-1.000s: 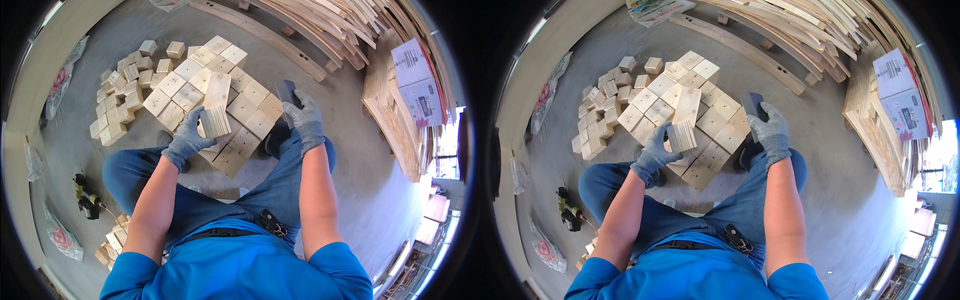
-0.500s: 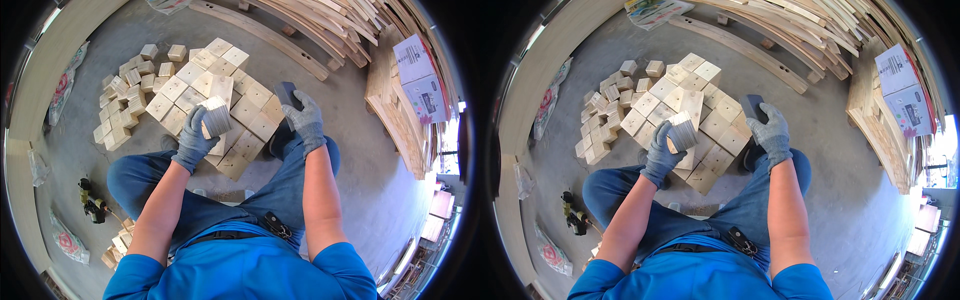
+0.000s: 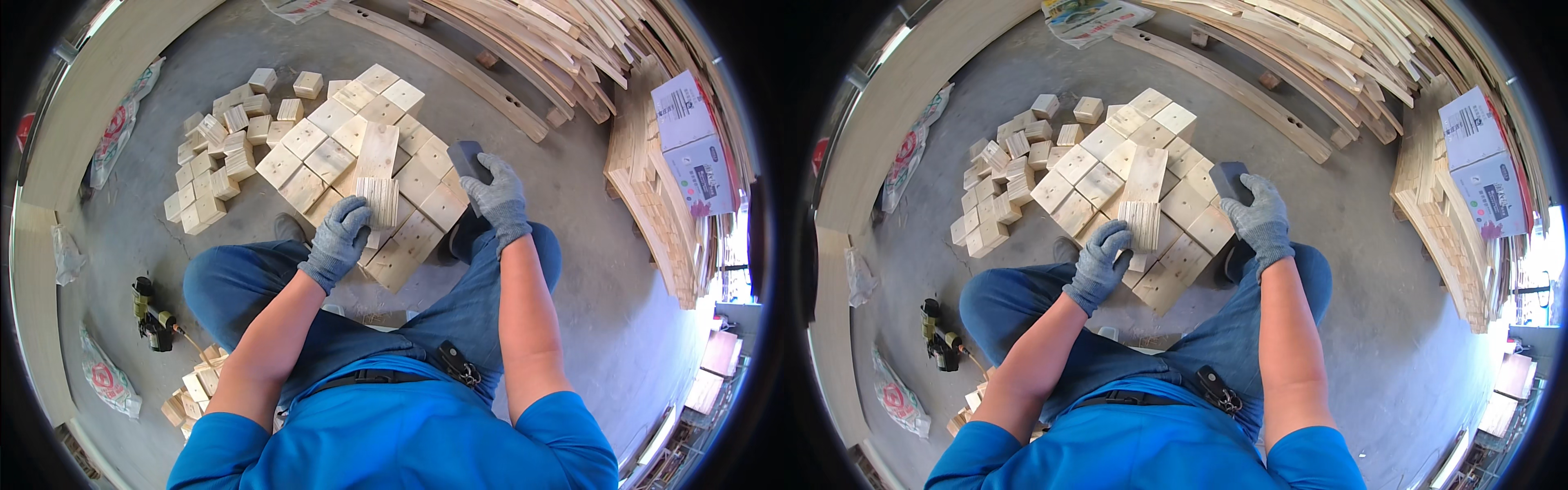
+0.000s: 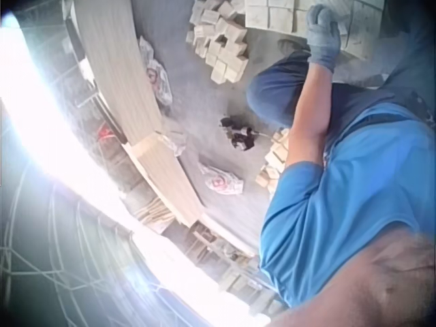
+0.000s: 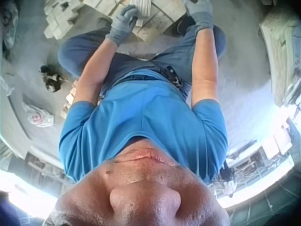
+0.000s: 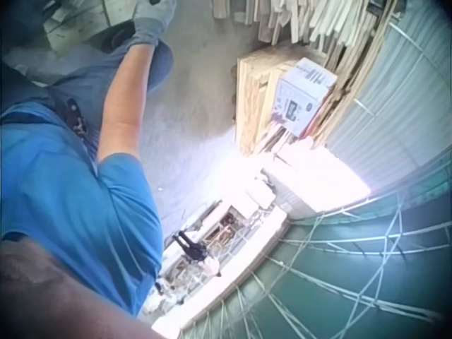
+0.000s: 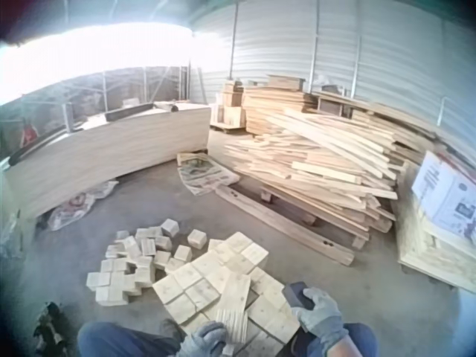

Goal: The person sits on the floor and sands small wooden blocks using a sanding block. They pick up blocks from a pile, sand each one, and place them back down. The person wears gloves and uses a handheld sanding block to smooth the surfaces of the wood pieces.

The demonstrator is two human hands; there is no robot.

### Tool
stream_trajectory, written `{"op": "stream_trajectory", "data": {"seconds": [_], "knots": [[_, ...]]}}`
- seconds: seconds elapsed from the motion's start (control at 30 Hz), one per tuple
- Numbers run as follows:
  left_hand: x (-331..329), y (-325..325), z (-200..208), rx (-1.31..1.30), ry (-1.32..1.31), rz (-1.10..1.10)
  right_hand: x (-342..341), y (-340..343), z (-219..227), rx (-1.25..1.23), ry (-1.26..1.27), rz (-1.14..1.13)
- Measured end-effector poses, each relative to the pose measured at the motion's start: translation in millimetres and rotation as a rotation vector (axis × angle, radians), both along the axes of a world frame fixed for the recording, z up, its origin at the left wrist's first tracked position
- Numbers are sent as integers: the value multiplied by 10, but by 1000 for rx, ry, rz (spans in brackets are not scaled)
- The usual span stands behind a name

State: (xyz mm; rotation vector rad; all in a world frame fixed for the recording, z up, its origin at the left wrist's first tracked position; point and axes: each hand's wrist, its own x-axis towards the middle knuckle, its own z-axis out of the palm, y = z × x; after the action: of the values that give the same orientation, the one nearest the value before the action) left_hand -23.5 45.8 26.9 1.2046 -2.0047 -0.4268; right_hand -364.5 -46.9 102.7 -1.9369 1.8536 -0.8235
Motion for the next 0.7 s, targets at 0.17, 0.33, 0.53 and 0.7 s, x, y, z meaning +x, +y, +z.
{"op": "stream_trajectory", "data": {"seconds": [0.17,0.33,0.53,0.7], "knots": [[-15,57,96,132,42,45,65,117,-44,34,-6,11],[76,-65,91,369,64,180,318,434,-117,18,-54,54],[143,-363,-152,572,82,115,806,1003,28,-64,-50,187],[94,-471,-664,532,468,-25,1158,1219,71,-25,159,338]]}}
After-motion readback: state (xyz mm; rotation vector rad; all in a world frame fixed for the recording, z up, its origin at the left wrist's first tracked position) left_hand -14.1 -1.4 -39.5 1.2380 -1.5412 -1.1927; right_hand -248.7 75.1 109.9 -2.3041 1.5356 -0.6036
